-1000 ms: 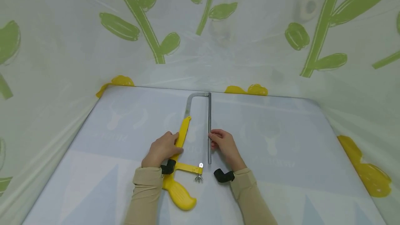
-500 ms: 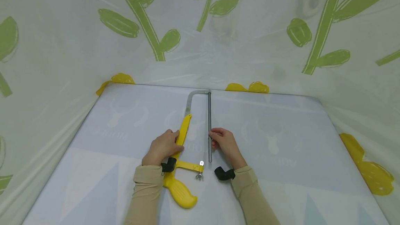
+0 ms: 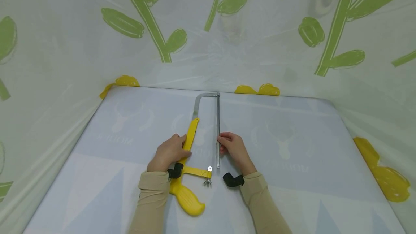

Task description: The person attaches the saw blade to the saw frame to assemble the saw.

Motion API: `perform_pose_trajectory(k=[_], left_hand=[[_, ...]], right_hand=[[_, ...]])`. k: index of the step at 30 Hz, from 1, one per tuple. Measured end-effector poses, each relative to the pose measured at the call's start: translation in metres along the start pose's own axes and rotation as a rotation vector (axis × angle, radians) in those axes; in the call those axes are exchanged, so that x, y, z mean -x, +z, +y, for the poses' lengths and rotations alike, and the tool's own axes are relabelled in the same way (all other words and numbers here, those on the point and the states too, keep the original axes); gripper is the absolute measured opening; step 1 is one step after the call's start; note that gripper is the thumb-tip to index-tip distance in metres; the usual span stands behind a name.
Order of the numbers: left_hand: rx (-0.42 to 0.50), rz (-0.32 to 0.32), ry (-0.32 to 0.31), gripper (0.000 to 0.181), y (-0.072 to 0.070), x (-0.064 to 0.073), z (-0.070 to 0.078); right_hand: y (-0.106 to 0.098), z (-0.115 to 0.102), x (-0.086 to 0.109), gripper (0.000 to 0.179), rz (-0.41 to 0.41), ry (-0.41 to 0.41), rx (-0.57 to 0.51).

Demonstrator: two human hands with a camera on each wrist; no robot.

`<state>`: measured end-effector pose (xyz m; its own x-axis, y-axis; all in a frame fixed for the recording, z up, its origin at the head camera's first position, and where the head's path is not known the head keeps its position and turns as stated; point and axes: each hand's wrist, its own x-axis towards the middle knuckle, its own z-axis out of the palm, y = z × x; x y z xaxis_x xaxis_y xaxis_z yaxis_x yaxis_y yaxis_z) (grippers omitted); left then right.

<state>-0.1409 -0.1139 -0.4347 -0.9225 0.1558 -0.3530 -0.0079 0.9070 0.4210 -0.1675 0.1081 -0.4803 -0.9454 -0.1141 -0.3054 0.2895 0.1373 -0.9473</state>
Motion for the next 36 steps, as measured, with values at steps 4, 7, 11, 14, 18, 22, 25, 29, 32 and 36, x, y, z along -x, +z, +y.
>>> perform_pose_trajectory(k=[4,7,11,14,18,22,25,29,32,36], left_hand=[[0.004,0.000,-0.001,0.068,0.0006,-0.0012,-0.0006],[-0.006,0.007,0.006,0.068,0.0014,-0.0017,-0.0015],[-0.014,0.009,0.011,0.069,0.0028,-0.0028,-0.0027],[-0.008,0.009,0.006,0.069,0.0031,-0.0032,-0.0031],[-0.002,0.013,0.001,0.069,0.0028,-0.0027,-0.0025],[-0.001,0.017,0.001,0.067,0.0028,-0.0020,-0.0015],[-0.004,0.018,0.003,0.064,0.0031,-0.0019,-0.0012],[-0.004,0.017,-0.001,0.061,0.0037,-0.0020,-0.0011],[-0.003,0.018,-0.005,0.063,0.0033,-0.0014,-0.0005],[-0.007,0.019,-0.007,0.064,0.0024,-0.0008,0.0011]], right_hand=[[0.0010,-0.0008,0.0006,0.032,0.015,0.004,-0.009],[0.0026,-0.0010,0.0016,0.031,0.034,-0.003,-0.004],[0.0043,0.0005,0.0021,0.029,0.047,-0.026,0.015],[0.0048,0.0015,0.0022,0.028,0.054,-0.039,0.021],[0.0043,0.0019,0.0023,0.027,0.054,-0.051,0.027],[0.0031,0.0025,0.0021,0.026,0.045,-0.056,0.023],[0.0023,0.0045,0.0012,0.026,0.042,-0.050,0.021],[0.0015,0.0049,0.0008,0.027,0.037,-0.046,0.021],[0.0015,0.0034,0.0008,0.027,0.032,-0.047,0.022],[0.0014,0.0027,-0.0002,0.027,0.035,-0.051,0.024]])
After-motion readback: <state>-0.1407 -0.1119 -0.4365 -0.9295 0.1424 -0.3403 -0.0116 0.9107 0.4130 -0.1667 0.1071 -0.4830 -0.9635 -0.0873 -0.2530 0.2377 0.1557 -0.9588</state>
